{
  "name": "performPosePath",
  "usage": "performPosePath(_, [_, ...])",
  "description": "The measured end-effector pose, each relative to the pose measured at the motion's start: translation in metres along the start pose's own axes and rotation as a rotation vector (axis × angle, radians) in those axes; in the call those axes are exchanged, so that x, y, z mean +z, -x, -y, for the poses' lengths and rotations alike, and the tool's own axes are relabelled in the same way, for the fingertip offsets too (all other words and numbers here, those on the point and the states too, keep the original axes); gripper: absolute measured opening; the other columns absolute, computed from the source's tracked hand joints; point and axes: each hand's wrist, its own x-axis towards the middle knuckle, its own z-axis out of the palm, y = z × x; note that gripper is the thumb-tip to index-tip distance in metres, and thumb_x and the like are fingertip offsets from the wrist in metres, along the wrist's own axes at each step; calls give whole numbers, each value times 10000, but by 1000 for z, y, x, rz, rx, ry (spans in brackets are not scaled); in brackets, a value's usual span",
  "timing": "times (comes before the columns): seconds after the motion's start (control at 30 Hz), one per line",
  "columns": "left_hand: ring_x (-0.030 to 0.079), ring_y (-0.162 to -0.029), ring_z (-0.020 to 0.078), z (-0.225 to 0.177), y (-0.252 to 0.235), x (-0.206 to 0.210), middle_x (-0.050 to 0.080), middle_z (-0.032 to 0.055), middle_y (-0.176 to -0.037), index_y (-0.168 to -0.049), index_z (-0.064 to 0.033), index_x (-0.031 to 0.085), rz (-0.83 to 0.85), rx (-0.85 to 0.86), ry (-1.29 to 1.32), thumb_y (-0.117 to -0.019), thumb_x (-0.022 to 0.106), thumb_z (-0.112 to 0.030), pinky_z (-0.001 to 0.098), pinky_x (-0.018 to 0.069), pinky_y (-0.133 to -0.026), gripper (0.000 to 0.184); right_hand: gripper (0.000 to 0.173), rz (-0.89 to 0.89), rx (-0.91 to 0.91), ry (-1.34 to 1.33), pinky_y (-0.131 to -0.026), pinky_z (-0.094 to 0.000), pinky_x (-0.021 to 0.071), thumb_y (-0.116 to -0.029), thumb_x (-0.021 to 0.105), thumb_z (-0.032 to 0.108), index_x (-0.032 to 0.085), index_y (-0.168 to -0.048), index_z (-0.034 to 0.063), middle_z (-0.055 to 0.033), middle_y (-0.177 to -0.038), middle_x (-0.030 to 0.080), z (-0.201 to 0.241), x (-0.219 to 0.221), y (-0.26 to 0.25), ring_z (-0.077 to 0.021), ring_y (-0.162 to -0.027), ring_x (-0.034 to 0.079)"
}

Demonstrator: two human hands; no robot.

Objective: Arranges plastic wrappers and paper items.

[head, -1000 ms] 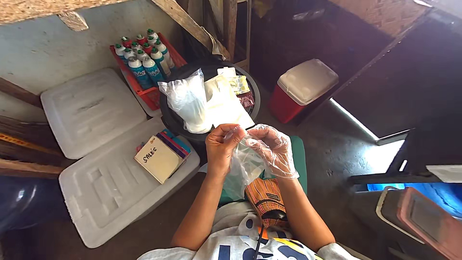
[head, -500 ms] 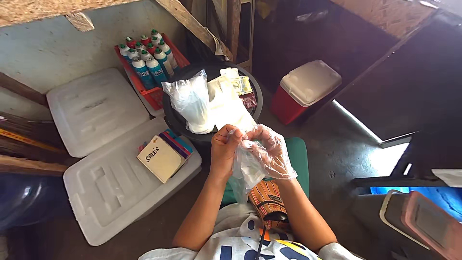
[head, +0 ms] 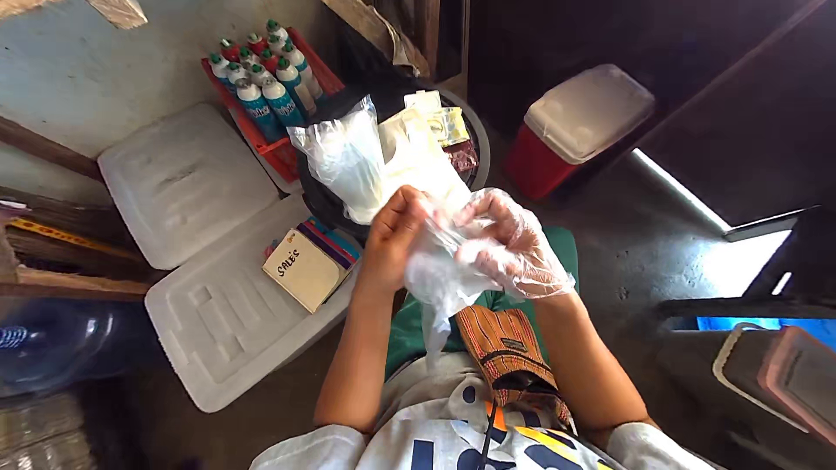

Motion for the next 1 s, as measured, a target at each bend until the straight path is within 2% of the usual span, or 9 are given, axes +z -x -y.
performPosePath(0.1, [623,-805,-62,-5,-9,-18,663,-167,-869,-1028,-275,689,3,-55,302,-1050,542,-287,116,526,-740,149,87,280,84,-133,-602,-147,529,-905,687,54,666,-984,22,61,-779,669,-18,-11,-6,37,-655,603])
performPosePath(0.2, [554,-643,-95,-5,-1,-49,599,-173,-777,-1025,-267,671,97,-180,413,-1004,623,-340,72,472,-584,90,179,192,-38,-51,-710,-133,519,-993,622,217,733,-920,98,98,-859,689,-44,-32,-19,66,-798,610])
performPosePath(0.3, [586,-631,-106,-3,10,-83,661,-188,-751,-1043,-278,653,266,-344,9,-900,720,-501,86,486,-577,273,230,76,4,-271,-858,-244,547,-1012,597,402,735,-943,231,116,-930,691,-59,-44,-34,-20,-930,647])
performPosePath(0.43, [613,-740,-125,9,22,-92,679,-214,-825,-961,-245,696,449,-372,-71,-1017,599,-396,83,503,-665,188,180,120,307,-538,-601,-147,537,-1018,572,295,701,-902,251,148,-672,657,-64,-21,-46,46,-602,621])
performPosePath(0.53, [660,-800,-120,3,22,-102,747,-203,-934,-1072,-309,765,178,-147,59,-1036,549,-366,80,535,-729,226,228,216,450,-188,-616,-114,468,-1023,464,128,624,-868,175,167,-696,573,-68,-17,-69,90,-628,534])
performPosePath(0.67, [529,-561,-131,-10,-4,-126,671,-200,-727,-890,-321,747,-165,-174,33,-1008,602,-377,55,438,-523,195,198,192,434,-312,-644,-159,519,-995,499,143,687,-935,163,126,-758,664,-83,-20,-113,41,-674,604])
performPosePath(0.77, [501,-531,-93,-21,-38,-143,666,-161,-744,-909,-255,693,-270,-209,-161,-1050,464,-140,81,428,-487,292,267,61,354,-454,-693,-204,560,-1042,410,112,667,-996,169,90,-786,684,-78,-21,-162,-13,-714,645])
performPosePath(0.9, [578,-672,-58,-15,-76,-155,605,-107,-768,-970,-87,592,-445,-182,-566,-984,591,-75,135,506,-645,18,181,-143,444,-314,-573,-199,543,-1063,419,42,578,-990,86,61,-682,612,-83,-6,-207,-26,-576,595])
performPosePath(1.0, [584,-771,103,20,-65,-160,608,94,-889,-1139,52,558,-542,-331,-752,-982,549,-62,321,516,-716,195,196,-138,520,-36,-632,-220,537,-1063,419,37,574,-1145,-50,-16,-815,591,-109,7,-201,-32,-656,576])
